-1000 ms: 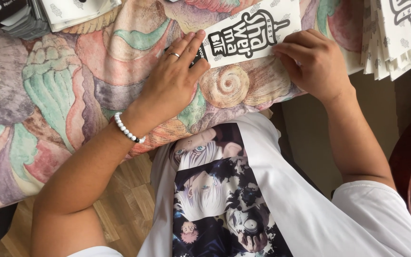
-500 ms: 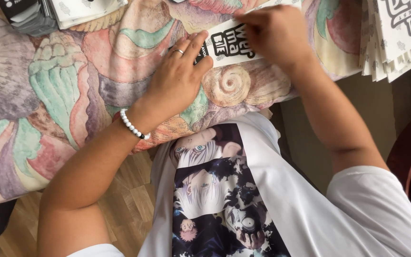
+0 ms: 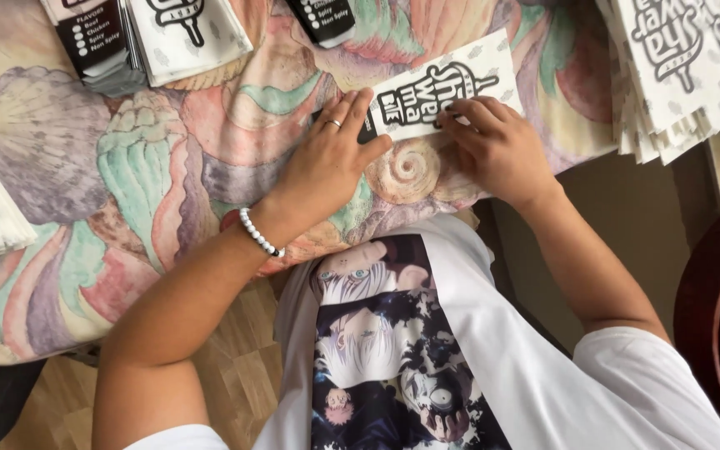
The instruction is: The person handles a sheet of paper containing multiple printed labels, repeatedly peeling individual black-and-white stickers from the sheet and applying them onto pre-printed paper sleeves laid out on a table.
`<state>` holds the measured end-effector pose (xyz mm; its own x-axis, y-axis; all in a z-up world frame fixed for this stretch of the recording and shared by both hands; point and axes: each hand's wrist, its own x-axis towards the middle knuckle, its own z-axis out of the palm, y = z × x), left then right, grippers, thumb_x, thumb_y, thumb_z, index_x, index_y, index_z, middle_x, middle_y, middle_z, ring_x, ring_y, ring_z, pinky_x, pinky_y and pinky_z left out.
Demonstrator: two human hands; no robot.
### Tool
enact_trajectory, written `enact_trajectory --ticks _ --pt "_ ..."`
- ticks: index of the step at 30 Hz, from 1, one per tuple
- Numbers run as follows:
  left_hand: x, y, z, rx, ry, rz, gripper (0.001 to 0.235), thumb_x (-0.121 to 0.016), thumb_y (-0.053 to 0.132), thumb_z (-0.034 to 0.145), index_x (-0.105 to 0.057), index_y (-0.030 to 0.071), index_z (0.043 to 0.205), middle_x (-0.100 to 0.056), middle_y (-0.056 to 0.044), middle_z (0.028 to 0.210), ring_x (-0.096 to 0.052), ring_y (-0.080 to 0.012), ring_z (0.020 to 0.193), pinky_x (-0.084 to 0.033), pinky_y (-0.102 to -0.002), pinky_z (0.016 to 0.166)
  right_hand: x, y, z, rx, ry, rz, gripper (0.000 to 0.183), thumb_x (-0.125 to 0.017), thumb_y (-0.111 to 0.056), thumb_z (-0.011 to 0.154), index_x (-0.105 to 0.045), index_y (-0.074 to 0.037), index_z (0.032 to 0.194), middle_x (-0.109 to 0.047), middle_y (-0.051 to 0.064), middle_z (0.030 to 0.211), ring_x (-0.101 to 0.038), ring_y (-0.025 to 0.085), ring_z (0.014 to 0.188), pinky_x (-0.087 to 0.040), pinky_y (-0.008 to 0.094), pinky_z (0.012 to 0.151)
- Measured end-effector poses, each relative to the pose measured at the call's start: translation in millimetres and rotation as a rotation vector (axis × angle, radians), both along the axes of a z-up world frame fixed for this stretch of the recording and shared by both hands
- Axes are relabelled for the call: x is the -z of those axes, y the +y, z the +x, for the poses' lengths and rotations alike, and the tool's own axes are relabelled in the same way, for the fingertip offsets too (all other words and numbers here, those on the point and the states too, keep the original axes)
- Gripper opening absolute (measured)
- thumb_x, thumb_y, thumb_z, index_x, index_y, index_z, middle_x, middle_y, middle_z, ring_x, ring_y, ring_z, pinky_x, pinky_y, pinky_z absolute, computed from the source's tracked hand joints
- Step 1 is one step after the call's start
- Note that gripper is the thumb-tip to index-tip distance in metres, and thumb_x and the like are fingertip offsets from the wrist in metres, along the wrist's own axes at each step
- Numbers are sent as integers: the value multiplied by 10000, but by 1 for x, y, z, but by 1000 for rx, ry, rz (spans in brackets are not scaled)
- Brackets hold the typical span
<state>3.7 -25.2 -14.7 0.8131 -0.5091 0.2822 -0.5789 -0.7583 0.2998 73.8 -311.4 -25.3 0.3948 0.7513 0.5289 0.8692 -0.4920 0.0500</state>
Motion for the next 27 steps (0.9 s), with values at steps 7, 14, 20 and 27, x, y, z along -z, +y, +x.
enact_trajectory --ticks 7,14,20,27 --pt "-28 17 -20 -55 227 36 627 -499 -224 856 -587 94 1389 -295 -259 1602 -265 -390 1490 -336 -505 1212 -14 -36 -9 52 135 -87 329 -641 94 960 -778 -29 1233 -622 96 1178 -614 307 997 -579 392 663" --pt "-28 33 -22 11 336 222 533 -381 363 1070 -303 228 1579 -129 -115 1674 -125 -303 1531 -64 -476 1256 -14 -55 -11 112 142 -27 240 -694 67 983 -824 -18 1166 -690 108 1158 -636 306 1011 -581 386 748" --pt "-30 25 -24 8 237 260 549 -405 428 1053 -322 271 1572 -166 -191 1652 -184 -356 1519 -29 -601 1222 -11 -61 -16 194 127 1 200 -691 88 997 -825 -4 1112 -683 121 1151 -637 312 1005 -560 383 691" --pt "-29 24 -29 1 180 311 588 -353 517 1053 -307 291 1594 -115 -221 1660 -144 -359 1534 -49 -676 1188 -16 -57 -19 278 126 -81 149 -726 5 1019 -840 -50 1098 -701 74 1149 -648 282 1011 -571 359 638"
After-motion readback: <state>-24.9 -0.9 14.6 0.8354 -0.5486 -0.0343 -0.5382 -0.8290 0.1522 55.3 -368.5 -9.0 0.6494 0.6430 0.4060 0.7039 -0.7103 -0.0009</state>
